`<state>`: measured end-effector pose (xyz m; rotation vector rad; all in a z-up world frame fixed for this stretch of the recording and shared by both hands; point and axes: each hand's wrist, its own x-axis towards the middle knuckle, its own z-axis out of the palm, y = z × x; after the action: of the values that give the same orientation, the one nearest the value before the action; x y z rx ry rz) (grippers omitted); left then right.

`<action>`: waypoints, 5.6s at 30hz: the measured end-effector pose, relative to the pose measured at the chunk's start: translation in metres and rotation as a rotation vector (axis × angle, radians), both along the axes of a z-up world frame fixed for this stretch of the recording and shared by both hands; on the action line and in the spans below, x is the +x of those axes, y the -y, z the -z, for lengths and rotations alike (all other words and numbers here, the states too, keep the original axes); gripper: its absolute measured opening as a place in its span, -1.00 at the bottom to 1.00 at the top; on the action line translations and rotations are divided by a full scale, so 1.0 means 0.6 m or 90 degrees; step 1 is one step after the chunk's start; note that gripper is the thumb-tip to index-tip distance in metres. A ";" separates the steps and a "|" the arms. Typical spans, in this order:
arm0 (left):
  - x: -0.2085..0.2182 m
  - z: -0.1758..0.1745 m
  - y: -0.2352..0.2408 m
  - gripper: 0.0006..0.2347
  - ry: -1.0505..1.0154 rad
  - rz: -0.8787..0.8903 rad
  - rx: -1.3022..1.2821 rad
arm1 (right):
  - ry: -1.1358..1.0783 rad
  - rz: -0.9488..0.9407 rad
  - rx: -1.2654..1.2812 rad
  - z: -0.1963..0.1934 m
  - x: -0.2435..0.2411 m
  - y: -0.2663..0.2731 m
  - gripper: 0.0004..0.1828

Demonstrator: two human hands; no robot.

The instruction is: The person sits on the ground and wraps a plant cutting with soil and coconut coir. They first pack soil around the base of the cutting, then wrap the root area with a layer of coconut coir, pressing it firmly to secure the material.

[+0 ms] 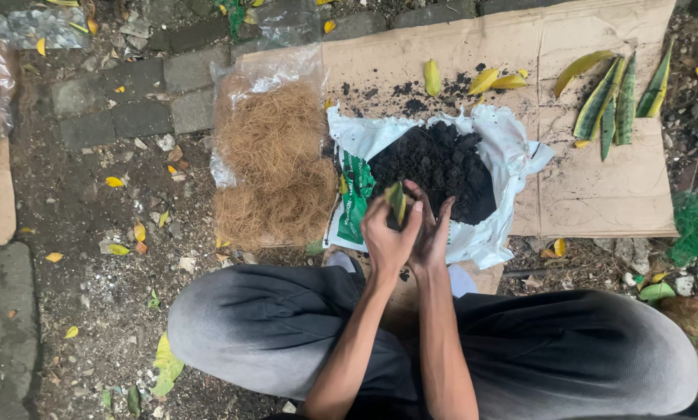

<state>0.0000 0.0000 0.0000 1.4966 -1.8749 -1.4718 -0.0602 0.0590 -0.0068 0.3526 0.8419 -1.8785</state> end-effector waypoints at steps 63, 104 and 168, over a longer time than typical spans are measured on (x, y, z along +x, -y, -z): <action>-0.010 -0.003 0.009 -0.35 -0.134 0.042 -0.100 | -0.097 0.052 0.089 0.061 0.004 -0.010 -0.18; 0.069 0.018 0.078 -0.48 -0.240 -0.432 0.201 | -1.009 -0.534 0.853 0.359 0.135 0.027 -0.45; 0.074 -0.055 0.017 -0.51 -0.408 -0.429 0.227 | -0.602 -0.437 0.507 0.067 -0.067 -0.003 -0.69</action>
<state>0.0446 -0.0101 0.0331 1.3581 -0.6750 -1.6881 -0.1003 0.0605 -0.0471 -0.3826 2.0381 -0.9228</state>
